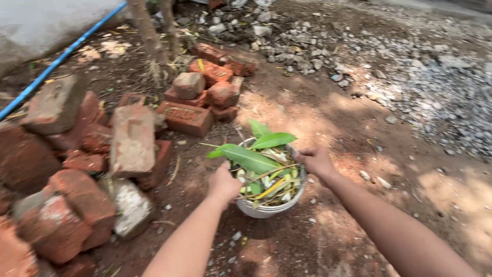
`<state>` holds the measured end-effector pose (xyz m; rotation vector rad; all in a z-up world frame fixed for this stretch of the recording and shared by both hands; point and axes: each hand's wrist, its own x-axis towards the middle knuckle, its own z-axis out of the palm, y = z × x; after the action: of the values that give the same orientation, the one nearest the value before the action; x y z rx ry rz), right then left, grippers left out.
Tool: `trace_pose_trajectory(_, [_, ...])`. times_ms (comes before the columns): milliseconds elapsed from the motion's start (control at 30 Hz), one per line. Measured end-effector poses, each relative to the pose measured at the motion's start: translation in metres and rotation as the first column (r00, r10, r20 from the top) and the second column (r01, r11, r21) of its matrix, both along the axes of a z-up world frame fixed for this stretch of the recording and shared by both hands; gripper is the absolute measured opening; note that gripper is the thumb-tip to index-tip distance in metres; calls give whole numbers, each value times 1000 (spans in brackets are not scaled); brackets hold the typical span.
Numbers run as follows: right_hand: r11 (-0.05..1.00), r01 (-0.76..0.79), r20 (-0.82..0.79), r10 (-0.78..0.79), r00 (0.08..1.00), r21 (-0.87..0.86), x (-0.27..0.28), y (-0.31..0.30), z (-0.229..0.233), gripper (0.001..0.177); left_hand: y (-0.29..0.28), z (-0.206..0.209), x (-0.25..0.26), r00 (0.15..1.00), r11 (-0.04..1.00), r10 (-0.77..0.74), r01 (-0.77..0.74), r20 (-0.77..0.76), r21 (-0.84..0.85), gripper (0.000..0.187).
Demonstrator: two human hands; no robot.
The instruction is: Gathering fallen leaves into a bucket and arranging bricks on the ground in an outdoor yard.
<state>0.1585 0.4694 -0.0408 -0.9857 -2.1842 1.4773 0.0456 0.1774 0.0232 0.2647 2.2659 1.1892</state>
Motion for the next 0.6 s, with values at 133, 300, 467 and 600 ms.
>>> trace_pose_trajectory(133, [984, 114, -76, -125, 989, -134, 25, 6, -18, 21, 33, -2, -4, 997, 992, -69, 66, -22, -105, 61])
trace_pose_trajectory(300, [876, 253, -234, -369, 899, -411, 74, 20, -22, 27, 91, 0, 10, 957, 968, -158, 102, -241, -228, 59])
trace_pose_trajectory(467, [792, 227, -415, -513, 752, -567, 138, 59, 17, 26, 164, 26, 32, 911, 937, -312, 248, -270, -246, 53])
trace_pose_trajectory(600, [790, 254, -467, -552, 691, -558, 202, 103, 32, 19, 227, 24, 51, 825, 892, -452, 401, -341, -210, 59])
